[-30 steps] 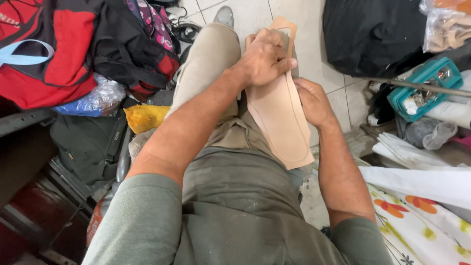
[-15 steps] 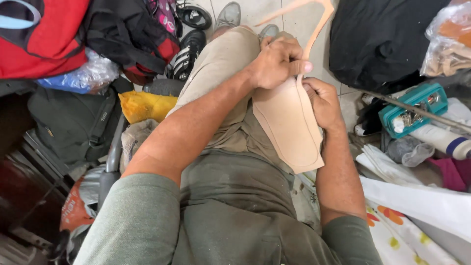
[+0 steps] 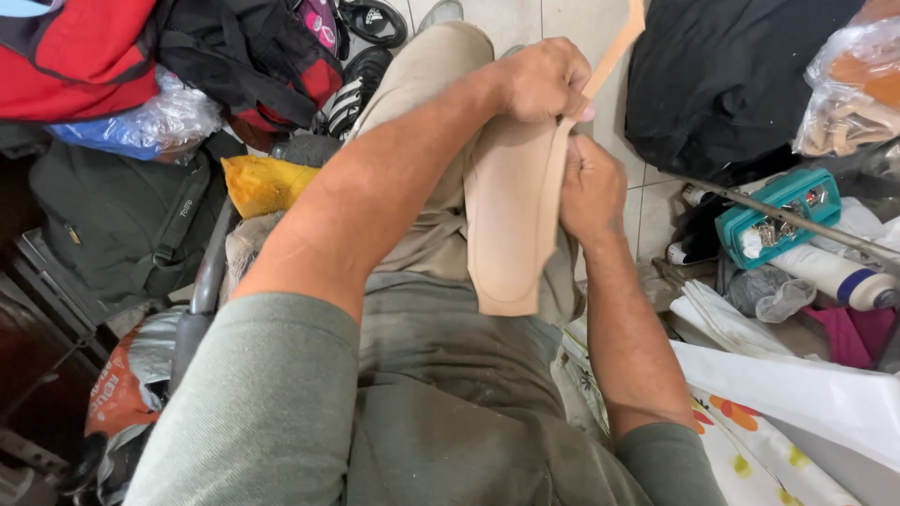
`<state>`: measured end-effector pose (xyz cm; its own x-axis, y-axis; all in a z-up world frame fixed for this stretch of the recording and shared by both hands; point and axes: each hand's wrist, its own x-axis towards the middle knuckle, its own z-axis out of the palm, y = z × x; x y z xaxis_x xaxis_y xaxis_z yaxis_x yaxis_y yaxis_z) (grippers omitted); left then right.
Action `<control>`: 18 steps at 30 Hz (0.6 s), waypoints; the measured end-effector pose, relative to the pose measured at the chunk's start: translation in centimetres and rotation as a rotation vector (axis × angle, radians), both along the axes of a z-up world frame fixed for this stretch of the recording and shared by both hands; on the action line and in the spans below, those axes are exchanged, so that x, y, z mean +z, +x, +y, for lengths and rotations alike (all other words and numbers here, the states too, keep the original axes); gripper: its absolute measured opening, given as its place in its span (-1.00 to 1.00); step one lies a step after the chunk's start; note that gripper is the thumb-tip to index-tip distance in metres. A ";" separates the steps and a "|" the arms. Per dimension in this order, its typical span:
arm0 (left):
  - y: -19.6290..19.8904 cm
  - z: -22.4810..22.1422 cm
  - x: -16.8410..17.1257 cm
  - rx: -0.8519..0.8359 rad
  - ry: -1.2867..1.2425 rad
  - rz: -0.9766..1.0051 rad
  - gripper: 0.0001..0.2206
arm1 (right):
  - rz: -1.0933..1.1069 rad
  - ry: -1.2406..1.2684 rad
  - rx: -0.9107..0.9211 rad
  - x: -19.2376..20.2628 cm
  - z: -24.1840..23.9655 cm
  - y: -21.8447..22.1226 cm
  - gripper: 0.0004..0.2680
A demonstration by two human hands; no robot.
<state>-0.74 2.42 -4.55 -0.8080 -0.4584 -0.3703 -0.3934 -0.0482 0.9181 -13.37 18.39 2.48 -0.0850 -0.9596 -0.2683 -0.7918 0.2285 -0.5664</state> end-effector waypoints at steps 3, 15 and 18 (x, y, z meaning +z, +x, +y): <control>0.1 0.6 1.1 -0.017 -0.023 0.021 -0.59 | 0.034 -0.031 0.056 1.3 0.5 0.1 -0.70; 0.6 1.3 2.4 0.062 -0.182 0.136 -0.57 | -0.164 0.055 -0.092 2.8 -0.3 1.0 -0.75; 1.0 0.8 2.6 0.109 -0.119 0.179 -0.58 | -0.065 -0.027 -0.046 1.4 -0.9 0.7 -0.76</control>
